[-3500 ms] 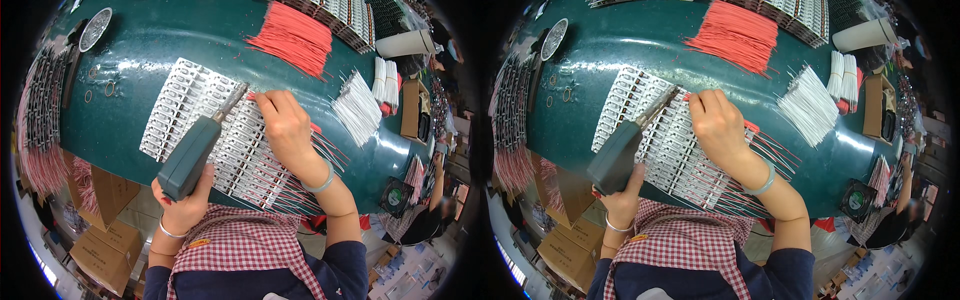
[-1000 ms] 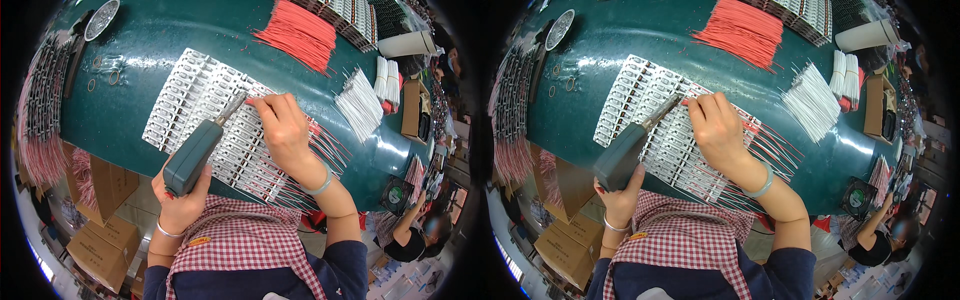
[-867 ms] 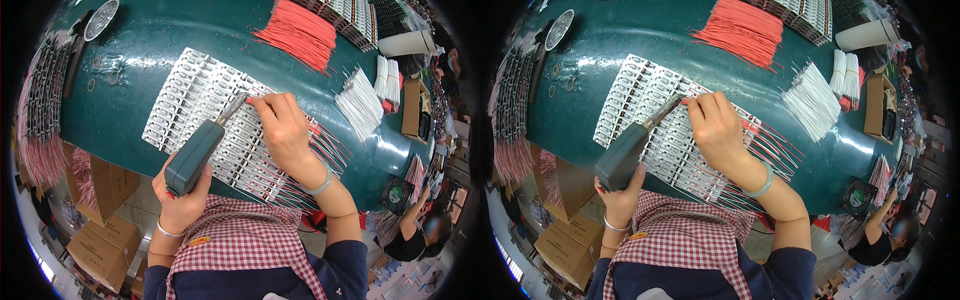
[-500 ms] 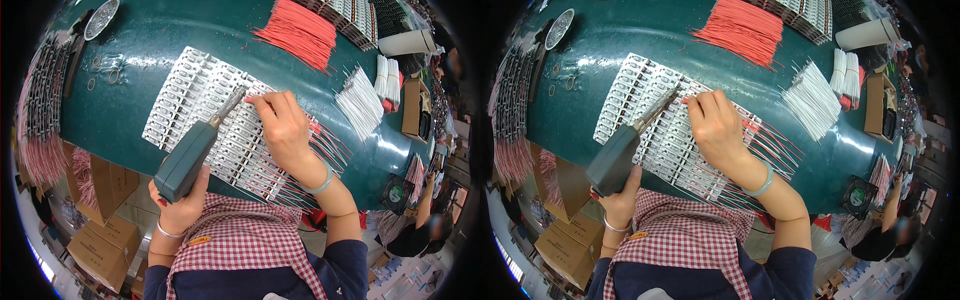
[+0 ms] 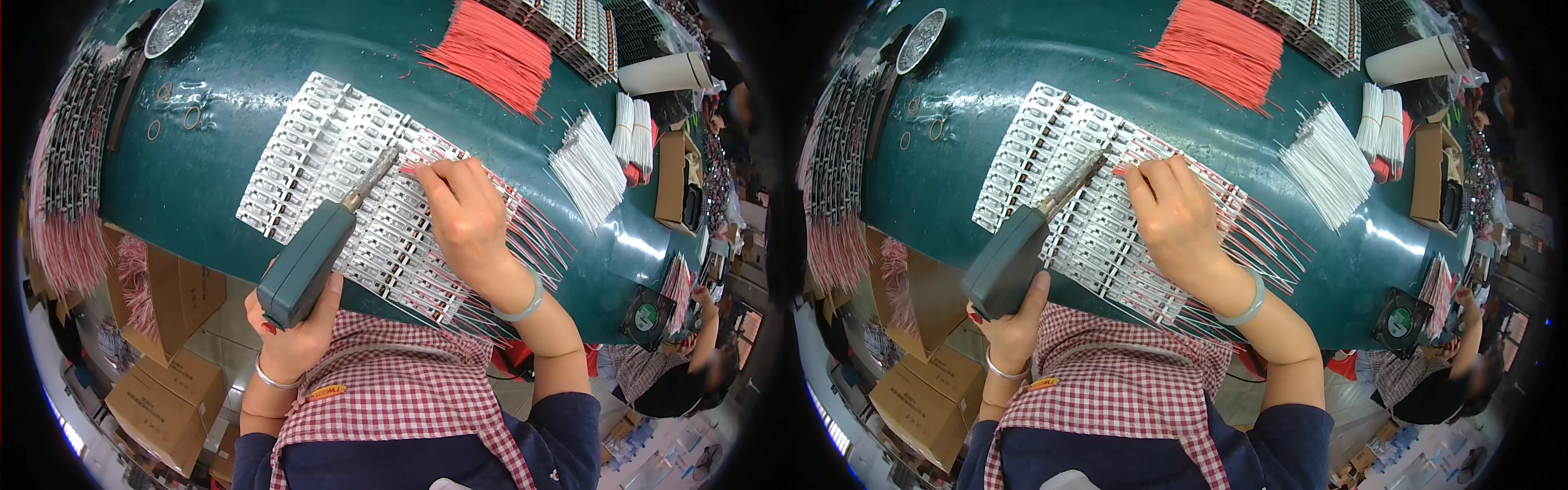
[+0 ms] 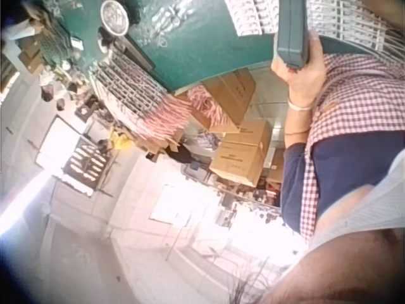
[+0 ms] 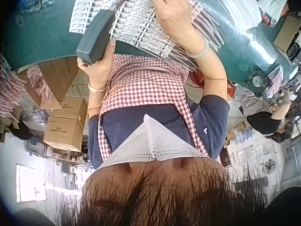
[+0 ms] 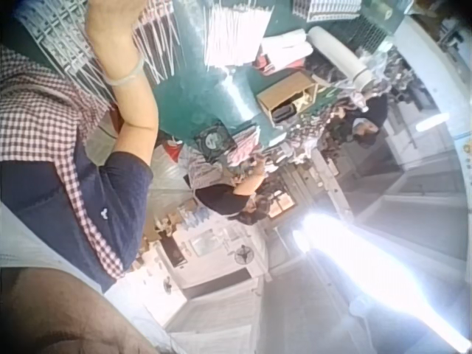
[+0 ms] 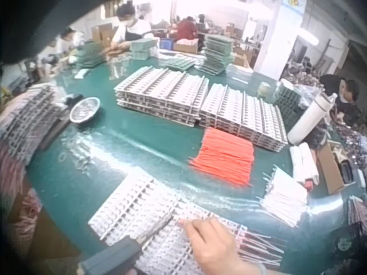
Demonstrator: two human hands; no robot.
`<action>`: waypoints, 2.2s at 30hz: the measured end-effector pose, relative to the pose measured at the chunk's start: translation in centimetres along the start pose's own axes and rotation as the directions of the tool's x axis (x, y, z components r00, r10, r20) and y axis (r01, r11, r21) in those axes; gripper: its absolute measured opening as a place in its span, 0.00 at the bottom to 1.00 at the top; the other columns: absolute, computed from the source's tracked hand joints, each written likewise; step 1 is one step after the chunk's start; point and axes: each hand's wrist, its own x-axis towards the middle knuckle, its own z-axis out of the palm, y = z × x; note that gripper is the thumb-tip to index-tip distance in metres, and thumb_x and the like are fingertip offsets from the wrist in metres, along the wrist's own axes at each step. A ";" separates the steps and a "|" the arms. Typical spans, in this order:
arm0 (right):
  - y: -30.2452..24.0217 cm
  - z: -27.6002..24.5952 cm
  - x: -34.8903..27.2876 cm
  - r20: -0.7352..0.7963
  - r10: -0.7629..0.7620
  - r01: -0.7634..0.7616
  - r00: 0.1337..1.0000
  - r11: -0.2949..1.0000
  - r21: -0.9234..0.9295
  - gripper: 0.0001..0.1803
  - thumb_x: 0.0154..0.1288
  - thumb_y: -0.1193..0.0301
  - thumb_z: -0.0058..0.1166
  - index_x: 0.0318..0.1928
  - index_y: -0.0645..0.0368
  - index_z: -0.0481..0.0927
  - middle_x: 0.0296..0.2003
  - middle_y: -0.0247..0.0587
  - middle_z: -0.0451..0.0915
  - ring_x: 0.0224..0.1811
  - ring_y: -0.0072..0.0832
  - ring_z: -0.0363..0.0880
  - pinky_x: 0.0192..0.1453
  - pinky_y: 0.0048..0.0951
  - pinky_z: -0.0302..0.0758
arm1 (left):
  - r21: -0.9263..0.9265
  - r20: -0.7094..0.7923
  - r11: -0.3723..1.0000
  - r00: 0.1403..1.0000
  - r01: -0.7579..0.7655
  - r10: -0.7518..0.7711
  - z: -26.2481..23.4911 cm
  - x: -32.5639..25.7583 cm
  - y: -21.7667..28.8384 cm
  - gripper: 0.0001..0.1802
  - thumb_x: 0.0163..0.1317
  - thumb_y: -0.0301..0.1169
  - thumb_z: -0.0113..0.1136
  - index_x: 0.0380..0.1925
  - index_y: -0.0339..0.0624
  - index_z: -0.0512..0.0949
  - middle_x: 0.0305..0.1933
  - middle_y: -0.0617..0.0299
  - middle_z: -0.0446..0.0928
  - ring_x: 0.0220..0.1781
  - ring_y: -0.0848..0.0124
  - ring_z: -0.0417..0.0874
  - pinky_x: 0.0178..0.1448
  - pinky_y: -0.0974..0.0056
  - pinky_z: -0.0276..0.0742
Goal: The person uses a soldering iron to attach red and white wires to a white plastic grid fixture. They repeatedly pick up individual wires, place them into slots on the grid, and apply heat with the soldering iron to secure them. The process is performed one wire at a time in a repetitive sequence.
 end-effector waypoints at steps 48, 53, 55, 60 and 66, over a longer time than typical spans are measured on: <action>-1.4 0.5 -0.4 -0.038 0.029 -0.028 0.999 0.999 0.030 0.15 0.51 0.84 0.61 0.42 0.64 0.84 0.35 0.40 0.80 0.35 0.34 0.77 0.35 0.34 0.76 | -0.012 0.016 1.000 1.000 0.012 -0.012 -1.0 -1.0 -0.4 0.11 0.54 0.19 0.72 0.38 0.29 0.84 0.36 0.54 0.85 0.32 0.69 0.86 0.37 0.67 0.81; -1.3 0.4 -0.4 -0.012 0.004 -0.004 1.000 1.000 0.007 0.10 0.56 0.79 0.63 0.39 0.66 0.83 0.36 0.41 0.78 0.37 0.34 0.77 0.36 0.33 0.76 | -0.053 0.028 0.998 0.999 0.020 -0.019 -0.9 -1.1 -0.6 0.11 0.54 0.18 0.71 0.38 0.30 0.83 0.37 0.55 0.84 0.32 0.71 0.85 0.36 0.68 0.79; -1.4 0.4 -0.3 -0.010 0.001 -0.001 1.000 1.000 -0.009 0.09 0.56 0.79 0.63 0.39 0.67 0.83 0.36 0.41 0.78 0.37 0.35 0.77 0.36 0.33 0.76 | -0.079 0.036 0.996 0.999 0.042 -0.039 -0.8 -1.1 -0.6 0.11 0.54 0.18 0.71 0.38 0.30 0.83 0.37 0.55 0.84 0.32 0.71 0.85 0.36 0.68 0.79; -1.5 0.4 -0.2 0.001 -0.014 0.014 1.000 0.999 -0.040 0.09 0.56 0.79 0.62 0.38 0.68 0.83 0.36 0.41 0.78 0.37 0.35 0.76 0.37 0.33 0.76 | -0.059 0.059 0.995 0.996 0.077 -0.073 -0.8 -1.1 -0.6 0.10 0.54 0.17 0.71 0.37 0.31 0.84 0.37 0.55 0.83 0.32 0.70 0.84 0.36 0.68 0.78; -1.5 0.4 -0.2 0.008 -0.022 0.022 1.000 0.999 -0.049 0.09 0.55 0.79 0.62 0.38 0.68 0.83 0.35 0.41 0.77 0.37 0.35 0.76 0.37 0.33 0.76 | -0.025 0.079 0.998 0.995 0.059 -0.057 -1.0 -0.9 -0.3 0.10 0.54 0.18 0.71 0.37 0.31 0.84 0.36 0.56 0.83 0.31 0.69 0.84 0.35 0.68 0.78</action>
